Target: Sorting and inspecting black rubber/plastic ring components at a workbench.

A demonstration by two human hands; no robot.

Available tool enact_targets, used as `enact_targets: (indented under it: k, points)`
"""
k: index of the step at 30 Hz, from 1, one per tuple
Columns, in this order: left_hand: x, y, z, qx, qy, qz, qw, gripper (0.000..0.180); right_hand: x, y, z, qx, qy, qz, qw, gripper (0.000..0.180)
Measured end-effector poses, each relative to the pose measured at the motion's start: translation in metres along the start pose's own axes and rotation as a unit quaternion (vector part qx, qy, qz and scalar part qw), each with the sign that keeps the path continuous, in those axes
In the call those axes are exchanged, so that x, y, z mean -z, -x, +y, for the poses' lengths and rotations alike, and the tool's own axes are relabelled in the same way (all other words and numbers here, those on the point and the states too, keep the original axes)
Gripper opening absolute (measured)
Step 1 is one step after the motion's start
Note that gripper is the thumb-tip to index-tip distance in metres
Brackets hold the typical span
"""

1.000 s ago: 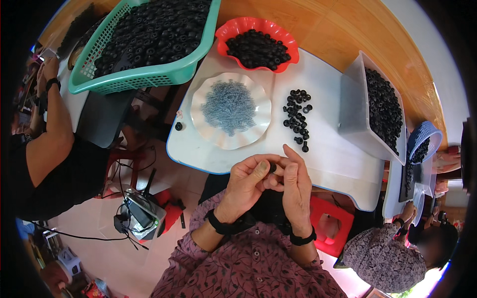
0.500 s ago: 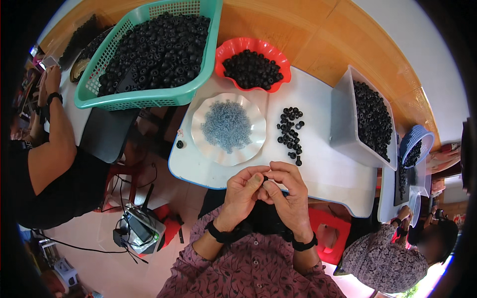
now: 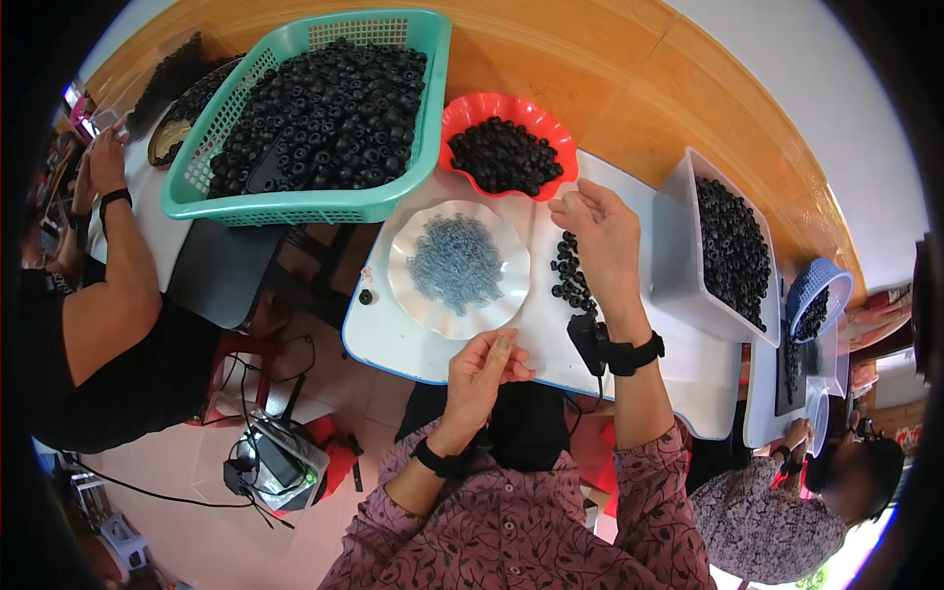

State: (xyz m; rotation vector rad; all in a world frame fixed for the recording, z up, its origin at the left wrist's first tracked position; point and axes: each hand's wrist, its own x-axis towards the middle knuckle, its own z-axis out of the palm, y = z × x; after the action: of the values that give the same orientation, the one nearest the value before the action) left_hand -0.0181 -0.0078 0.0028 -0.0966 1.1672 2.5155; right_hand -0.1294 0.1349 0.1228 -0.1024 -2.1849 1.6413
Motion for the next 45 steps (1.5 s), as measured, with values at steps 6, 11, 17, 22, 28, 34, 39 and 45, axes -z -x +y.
enact_targets:
  k: [6, 11, 17, 22, 28, 34, 39, 45]
  points:
    - [0.004, 0.002, 0.001, 0.002, 0.003, -0.008, 1.000, 0.029, 0.032, 0.030, 0.009, -0.088, 0.025, 0.032, 0.995, 0.029]
    - [0.001, 0.002, 0.004, 0.005, -0.009, -0.005, 1.000, 0.027, 0.076, 0.061, 0.043, -0.104, 0.116, 0.051, 0.986, 0.017]
    - [0.001, 0.001, 0.004, -0.001, -0.020, -0.012, 1.000, 0.025, 0.075, 0.093, 0.055, -0.020, 0.299, 0.007, 0.954, 0.010]
    - [0.003, 0.001, 0.002, -0.004, -0.029, -0.012, 0.999, 0.025, 0.060, 0.102, 0.053, -0.059, 0.380, -0.025, 0.923, 0.016]
    - [0.002, 0.002, 0.003, -0.007, -0.038, -0.013, 0.999, 0.025, 0.057, 0.105, 0.057, -0.013, 0.418, -0.035, 0.908, 0.017]
    - [-0.001, 0.002, 0.003, -0.003, -0.053, -0.017, 0.998, 0.026, 0.051, 0.119, 0.041, -0.029, 0.263, -0.051, 0.963, 0.018]
    - [-0.003, 0.004, 0.006, 0.015, -0.046, -0.037, 0.998, 0.025, 0.039, 0.144, 0.033, -0.052, 0.087, -0.084, 0.991, 0.020]
    - [-0.002, 0.007, 0.009, 0.044, -0.003, -0.039, 0.998, 0.024, 0.026, 0.157, 0.027, -0.037, 0.076, -0.082, 0.993, 0.024]
